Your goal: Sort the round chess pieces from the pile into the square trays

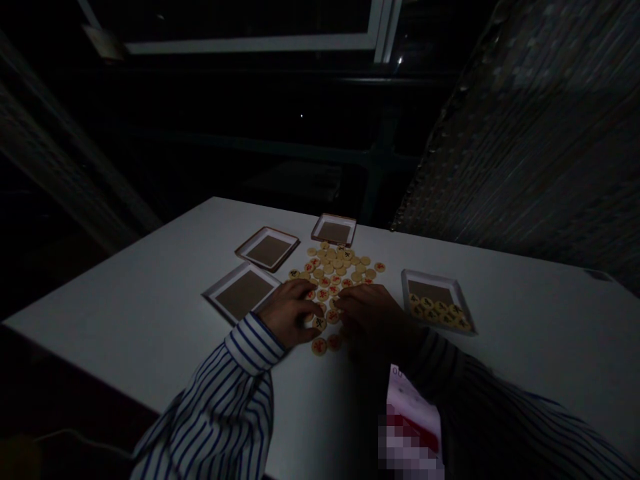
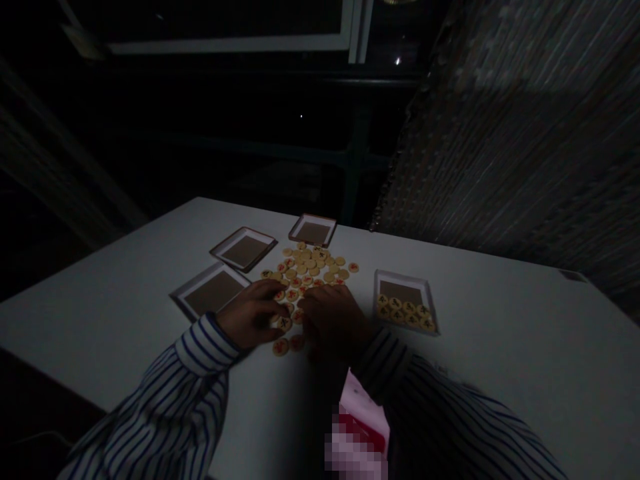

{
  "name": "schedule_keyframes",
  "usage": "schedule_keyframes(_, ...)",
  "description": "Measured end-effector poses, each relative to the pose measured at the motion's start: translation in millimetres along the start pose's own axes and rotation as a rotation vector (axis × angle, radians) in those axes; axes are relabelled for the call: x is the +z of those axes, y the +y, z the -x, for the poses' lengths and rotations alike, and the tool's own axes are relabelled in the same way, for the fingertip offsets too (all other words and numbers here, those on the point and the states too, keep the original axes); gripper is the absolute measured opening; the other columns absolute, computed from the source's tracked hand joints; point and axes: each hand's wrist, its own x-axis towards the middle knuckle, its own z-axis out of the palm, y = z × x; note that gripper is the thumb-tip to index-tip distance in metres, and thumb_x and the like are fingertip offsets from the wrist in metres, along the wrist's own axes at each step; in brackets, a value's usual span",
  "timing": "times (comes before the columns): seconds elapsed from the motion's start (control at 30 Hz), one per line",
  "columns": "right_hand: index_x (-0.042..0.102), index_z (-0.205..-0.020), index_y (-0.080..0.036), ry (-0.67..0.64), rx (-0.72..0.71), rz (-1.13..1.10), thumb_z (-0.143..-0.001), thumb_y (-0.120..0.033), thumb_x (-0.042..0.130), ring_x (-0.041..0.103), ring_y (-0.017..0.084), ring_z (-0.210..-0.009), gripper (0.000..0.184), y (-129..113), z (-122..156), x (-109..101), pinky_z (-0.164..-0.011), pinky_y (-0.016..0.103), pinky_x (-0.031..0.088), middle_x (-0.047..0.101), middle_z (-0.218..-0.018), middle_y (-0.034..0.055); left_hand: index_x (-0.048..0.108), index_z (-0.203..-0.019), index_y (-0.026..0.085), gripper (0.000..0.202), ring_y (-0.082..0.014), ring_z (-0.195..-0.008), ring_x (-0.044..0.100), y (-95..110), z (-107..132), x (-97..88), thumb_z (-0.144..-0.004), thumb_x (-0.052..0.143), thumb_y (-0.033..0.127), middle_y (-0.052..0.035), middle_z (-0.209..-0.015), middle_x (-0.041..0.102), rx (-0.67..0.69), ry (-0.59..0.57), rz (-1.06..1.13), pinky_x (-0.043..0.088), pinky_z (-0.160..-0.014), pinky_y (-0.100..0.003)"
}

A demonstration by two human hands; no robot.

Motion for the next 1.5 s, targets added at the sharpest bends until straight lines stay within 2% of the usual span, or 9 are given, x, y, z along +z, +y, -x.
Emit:
schedule_keyframes(0.63,0.058,-0.100,-0.015,0.066,-0.039,-0.004,-0.085,-0.022,0.042,0.051,0.021,-0.094,0.023,2,0,4,-0.080,0.036,0.033,0.061,-0.103,0.0085,0.070,-0.085,0.027,0.029,-0.0304,-0.113,0.042,-6,-1,4.1,-0.058,0.070,0.038,-0.0082,-0.113,0.053,0.027,-0.022,-0.013,0.033,-0.096,-0.047)
schedule_keyframes(1.07,0.059,-0.100,-0.016,0.085,-0.038,0.012,-0.083,-0.021,0.044,0.050,0.020,-0.094,0.023,2,0,4,-0.081,0.035,0.032,0.060,-0.104,0.0085,0.067,-0.084,0.021,0.026,-0.0274,-0.110,0.044,3,-6,-7.1,-0.062,0.066,0.033,-0.0093,-0.111,0.054,0.082,0.209,0.009,0.036,-0.095,-0.044)
schedule_keyframes(1.5,0.060,-0.097,-0.015,0.141,-0.017,0.042,-0.083,-0.022,0.045,0.050,0.019,-0.090,0.022,6,0,7,-0.079,0.034,0.033,0.061,-0.101,0.0084,0.061,-0.082,0.019,0.019,-0.0235,-0.104,0.050,13,-13,-6.9,-0.066,0.060,0.030,-0.0079,-0.104,0.059,0.132,0.379,0.016,0.040,-0.092,-0.041)
